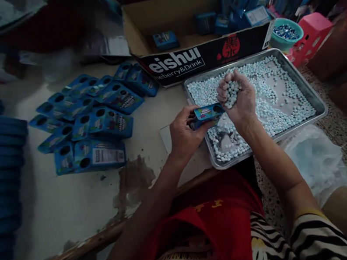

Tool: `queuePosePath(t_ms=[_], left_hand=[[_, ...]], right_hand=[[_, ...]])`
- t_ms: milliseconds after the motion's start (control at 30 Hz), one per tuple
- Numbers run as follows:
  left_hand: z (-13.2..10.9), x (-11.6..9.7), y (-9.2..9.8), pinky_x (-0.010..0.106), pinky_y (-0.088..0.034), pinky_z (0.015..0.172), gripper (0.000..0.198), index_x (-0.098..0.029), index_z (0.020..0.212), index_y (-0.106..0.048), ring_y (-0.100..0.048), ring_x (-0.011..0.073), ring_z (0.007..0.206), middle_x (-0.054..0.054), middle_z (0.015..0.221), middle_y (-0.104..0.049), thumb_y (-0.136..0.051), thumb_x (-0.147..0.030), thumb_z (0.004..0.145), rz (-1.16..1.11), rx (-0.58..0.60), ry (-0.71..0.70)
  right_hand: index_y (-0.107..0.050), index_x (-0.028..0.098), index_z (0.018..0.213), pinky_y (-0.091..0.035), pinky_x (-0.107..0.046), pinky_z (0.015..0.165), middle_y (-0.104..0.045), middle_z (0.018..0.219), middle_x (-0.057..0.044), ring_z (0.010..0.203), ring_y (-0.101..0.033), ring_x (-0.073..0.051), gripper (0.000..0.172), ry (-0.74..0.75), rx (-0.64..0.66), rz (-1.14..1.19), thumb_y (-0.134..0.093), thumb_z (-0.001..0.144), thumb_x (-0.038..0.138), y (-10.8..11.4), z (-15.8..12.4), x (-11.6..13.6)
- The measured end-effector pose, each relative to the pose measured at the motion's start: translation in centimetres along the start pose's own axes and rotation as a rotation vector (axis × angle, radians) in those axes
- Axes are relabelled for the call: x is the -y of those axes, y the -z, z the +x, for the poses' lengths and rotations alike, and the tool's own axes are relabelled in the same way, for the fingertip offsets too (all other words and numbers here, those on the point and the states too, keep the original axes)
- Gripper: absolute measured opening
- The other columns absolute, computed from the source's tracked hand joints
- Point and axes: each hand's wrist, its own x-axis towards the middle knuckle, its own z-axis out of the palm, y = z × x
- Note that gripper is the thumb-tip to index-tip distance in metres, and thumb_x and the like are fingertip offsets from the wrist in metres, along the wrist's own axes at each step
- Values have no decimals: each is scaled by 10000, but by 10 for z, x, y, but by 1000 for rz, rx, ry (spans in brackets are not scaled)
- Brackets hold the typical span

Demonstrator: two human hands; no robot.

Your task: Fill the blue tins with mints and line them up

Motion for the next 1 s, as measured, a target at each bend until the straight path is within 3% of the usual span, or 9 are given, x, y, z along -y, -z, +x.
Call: queuePosePath(t_ms=[167,300,400,533,667,800,900,1000], left_hand=[[-4,1,-7,373,-614,916,475,-263,1184,-776,-784,277,1005,35,1079,-824,-1010,-215,774,-31,30,13],[-4,1,-8,385,-615,921,461,-263,1173,-778,-788,285,1021,38,1100,-835,-1002,-195,777,-36,24,15],[-4,2,-10,402,-621,925,490,-272,1170,-781,-785,290,1014,39,1106,-839,-1019,-186,751,-39,10,16],[-5,4,-11,386,-639,936,502,-280,1176,-773,-787,268,999,28,1086,-834,-1019,-187,748,-94,4,58],[-11,16,8,306,-651,892,465,-259,1188,-733,-790,214,959,12,1064,-808,-988,-274,799,-280,-14,123],[-23,37,44,269,-648,850,487,-259,1166,-696,-759,191,924,-7,1024,-758,-983,-359,786,-319,-95,179],[-33,54,64,274,-654,850,479,-260,1158,-678,-754,188,915,-9,1013,-743,-983,-368,803,-269,-146,227],[-41,66,70,280,-661,862,469,-253,1141,-674,-766,189,912,-10,1003,-748,-993,-348,810,-265,-154,262]], right_hand=[[-507,298,761,-483,-315,553,-381,695,18,640,-504,-190,596,38,-63,-13,-605,1045,812,-21,-13,1],[-528,303,787,-461,-318,532,-362,689,22,611,-480,-192,573,15,-95,-45,-606,1056,802,-24,-13,-1],[-539,298,768,-407,-298,482,-308,659,38,561,-420,-176,596,-6,-60,26,-650,1046,814,-11,-4,-6],[-435,275,691,-349,-262,453,-242,620,75,508,-284,-136,668,-65,-49,182,-766,1015,757,28,14,-17],[-387,261,674,-415,-256,512,-328,623,59,551,-367,-143,622,-88,-244,215,-720,1078,596,66,18,-30],[-541,271,753,-562,-323,633,-518,715,2,697,-592,-201,432,-180,-423,131,-601,1113,503,86,4,-47],[-611,277,828,-563,-318,644,-587,779,-3,733,-621,-204,254,-216,-362,5,-698,1031,403,96,-6,-52],[-588,270,834,-401,-260,518,-558,744,37,587,-449,-151,238,-246,-144,-173,-769,965,351,107,-13,-45]])
